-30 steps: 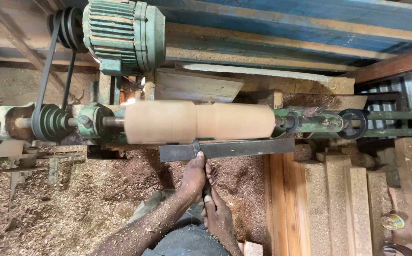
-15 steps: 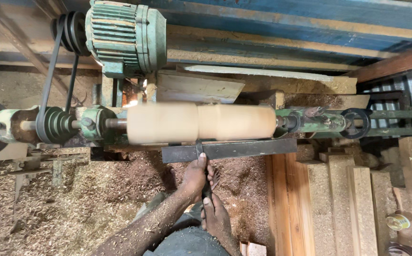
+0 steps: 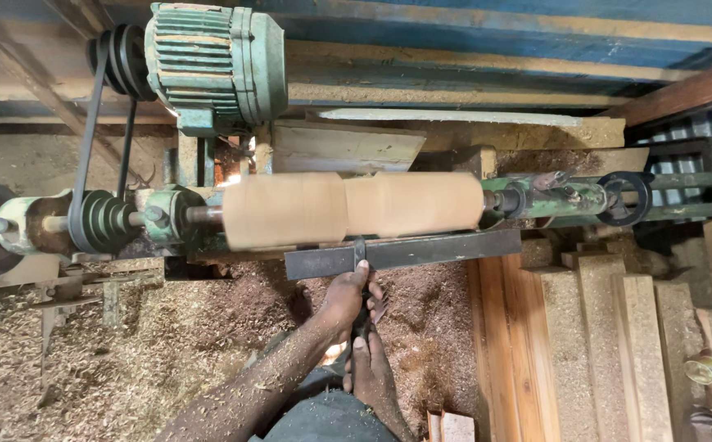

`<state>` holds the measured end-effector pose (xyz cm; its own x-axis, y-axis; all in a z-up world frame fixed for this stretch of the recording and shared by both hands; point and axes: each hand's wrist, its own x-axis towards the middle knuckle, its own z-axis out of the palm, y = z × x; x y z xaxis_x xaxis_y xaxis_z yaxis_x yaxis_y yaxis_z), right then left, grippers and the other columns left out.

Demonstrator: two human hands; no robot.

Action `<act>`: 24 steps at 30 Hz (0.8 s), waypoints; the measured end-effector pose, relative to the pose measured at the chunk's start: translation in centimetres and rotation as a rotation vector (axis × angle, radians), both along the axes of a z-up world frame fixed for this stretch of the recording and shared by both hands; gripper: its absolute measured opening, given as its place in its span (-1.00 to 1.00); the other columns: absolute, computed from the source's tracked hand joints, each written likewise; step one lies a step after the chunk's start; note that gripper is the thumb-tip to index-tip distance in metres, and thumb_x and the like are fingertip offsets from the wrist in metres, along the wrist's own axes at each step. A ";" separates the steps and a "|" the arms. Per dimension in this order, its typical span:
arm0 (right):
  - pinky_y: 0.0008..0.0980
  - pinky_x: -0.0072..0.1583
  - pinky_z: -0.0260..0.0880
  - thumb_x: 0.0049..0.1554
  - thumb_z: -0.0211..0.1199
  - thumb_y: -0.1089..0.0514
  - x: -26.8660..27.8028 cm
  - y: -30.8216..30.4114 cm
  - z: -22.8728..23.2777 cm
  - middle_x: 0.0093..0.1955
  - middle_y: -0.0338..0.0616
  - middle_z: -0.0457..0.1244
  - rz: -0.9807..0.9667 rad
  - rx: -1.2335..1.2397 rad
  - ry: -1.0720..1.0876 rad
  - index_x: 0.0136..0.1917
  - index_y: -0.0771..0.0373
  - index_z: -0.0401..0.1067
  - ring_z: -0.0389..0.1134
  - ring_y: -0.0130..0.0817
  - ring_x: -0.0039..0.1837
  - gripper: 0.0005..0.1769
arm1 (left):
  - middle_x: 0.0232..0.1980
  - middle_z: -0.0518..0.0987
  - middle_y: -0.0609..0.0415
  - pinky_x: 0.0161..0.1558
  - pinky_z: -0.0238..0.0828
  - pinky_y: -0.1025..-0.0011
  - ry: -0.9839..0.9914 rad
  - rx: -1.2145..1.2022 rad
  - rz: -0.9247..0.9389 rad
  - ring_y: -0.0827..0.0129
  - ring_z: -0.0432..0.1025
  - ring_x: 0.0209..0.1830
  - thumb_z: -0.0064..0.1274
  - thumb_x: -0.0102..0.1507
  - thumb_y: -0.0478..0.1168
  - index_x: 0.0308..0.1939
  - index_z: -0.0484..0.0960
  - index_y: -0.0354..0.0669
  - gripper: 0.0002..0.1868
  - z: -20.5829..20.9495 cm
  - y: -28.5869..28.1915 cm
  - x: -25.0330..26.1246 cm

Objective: The person uses a wood lathe and a chisel to shape a spinning wooden cylinder. They hold the chisel against a tool rest, moving it along the length of the wood to remove material.

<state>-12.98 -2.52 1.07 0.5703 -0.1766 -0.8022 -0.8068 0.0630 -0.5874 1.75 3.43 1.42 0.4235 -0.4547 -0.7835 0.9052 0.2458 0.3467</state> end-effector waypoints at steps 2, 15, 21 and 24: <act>-0.48 -0.37 0.27 0.34 -0.21 -0.17 0.1 0.0 0.1 -0.30 -0.27 0.15 -0.004 -0.006 0.018 0.37 0.16 0.21 0.21 -0.53 -0.43 -0.49 | -0.51 0.36 0.15 -0.57 0.24 0.44 0.000 -0.002 -0.005 0.47 0.16 -0.65 -0.42 0.51 0.03 -0.21 0.34 -0.17 -0.60 0.2 -0.1 0.0; -0.50 -0.38 0.27 0.35 -0.23 -0.14 0.1 -0.6 0.2 -0.27 -0.26 0.15 -0.035 -0.016 0.021 0.28 0.20 0.23 0.19 -0.54 -0.43 -0.53 | -0.45 0.42 0.13 -0.53 0.28 0.45 -0.006 0.022 -0.078 0.49 0.18 -0.61 -0.40 0.51 0.06 -0.15 0.37 -0.21 -0.58 0.6 -1.4 0.3; -0.46 -0.39 0.27 0.35 -0.19 -0.09 0.4 -0.3 1.1 -0.27 -0.24 0.14 -0.144 0.030 0.017 0.32 0.18 0.21 0.19 -0.52 -0.43 -0.57 | -0.44 0.44 0.12 -0.54 0.26 0.45 -0.013 -0.024 -0.081 0.50 0.18 -0.61 -0.39 0.50 0.06 -0.14 0.35 -0.18 -0.61 0.7 -1.7 0.4; -0.45 -0.39 0.26 0.33 -0.18 -0.09 0.8 -0.1 2.1 -0.27 -0.24 0.16 -0.153 -0.016 0.043 0.46 0.07 0.07 0.20 -0.52 -0.43 -0.51 | -0.45 0.42 0.14 -0.55 0.23 0.47 -0.006 -0.015 -0.076 0.51 0.16 -0.62 -0.38 0.50 0.06 -0.13 0.36 -0.17 -0.61 0.5 -1.9 0.3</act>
<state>-12.14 -2.64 3.14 0.5007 -0.2718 -0.8219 -0.8130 0.1785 -0.5543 2.06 1.57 1.89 0.3918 -0.4975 -0.7739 0.9195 0.1818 0.3486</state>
